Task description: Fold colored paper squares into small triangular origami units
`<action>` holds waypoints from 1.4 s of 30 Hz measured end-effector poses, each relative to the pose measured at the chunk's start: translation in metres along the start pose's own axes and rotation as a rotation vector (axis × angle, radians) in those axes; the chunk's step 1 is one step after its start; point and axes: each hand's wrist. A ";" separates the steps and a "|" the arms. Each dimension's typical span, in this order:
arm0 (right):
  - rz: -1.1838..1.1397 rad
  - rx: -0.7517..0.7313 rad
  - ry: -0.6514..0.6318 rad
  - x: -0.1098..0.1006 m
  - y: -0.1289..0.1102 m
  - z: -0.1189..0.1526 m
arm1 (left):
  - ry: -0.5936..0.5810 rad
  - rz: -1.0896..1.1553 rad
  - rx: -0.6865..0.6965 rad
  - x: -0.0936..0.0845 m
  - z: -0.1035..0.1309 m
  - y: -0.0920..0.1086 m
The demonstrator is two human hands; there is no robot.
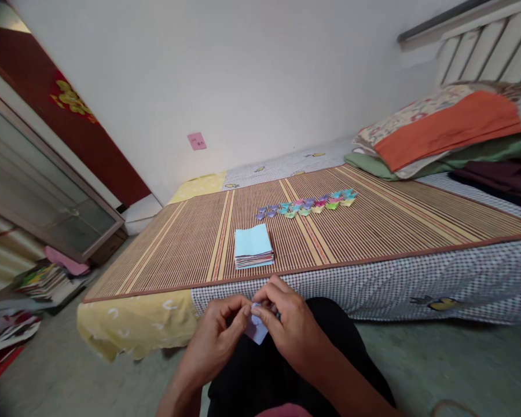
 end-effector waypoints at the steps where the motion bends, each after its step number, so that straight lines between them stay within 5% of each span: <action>1: 0.002 -0.013 0.014 0.000 0.000 0.000 | -0.008 0.004 -0.007 0.000 0.000 -0.001; 13: -0.053 -0.035 0.127 -0.002 -0.002 0.002 | 0.044 0.530 -0.317 0.015 -0.003 -0.013; 28: -0.026 -0.007 0.130 -0.005 -0.004 -0.003 | 0.028 0.365 -0.176 0.017 -0.001 -0.008; 34: -0.207 0.243 -0.027 -0.012 0.002 -0.006 | 0.152 0.325 -0.149 0.020 -0.002 -0.016; 42: -0.077 0.247 -0.086 -0.012 0.001 -0.005 | 0.226 0.318 -0.178 0.021 -0.003 -0.016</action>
Point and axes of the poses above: each hand's wrist, its own z-axis away from the middle knuckle, its own x-axis out of the palm, y = z × x, and after that the axes turned 11 degrees about y, right-handed
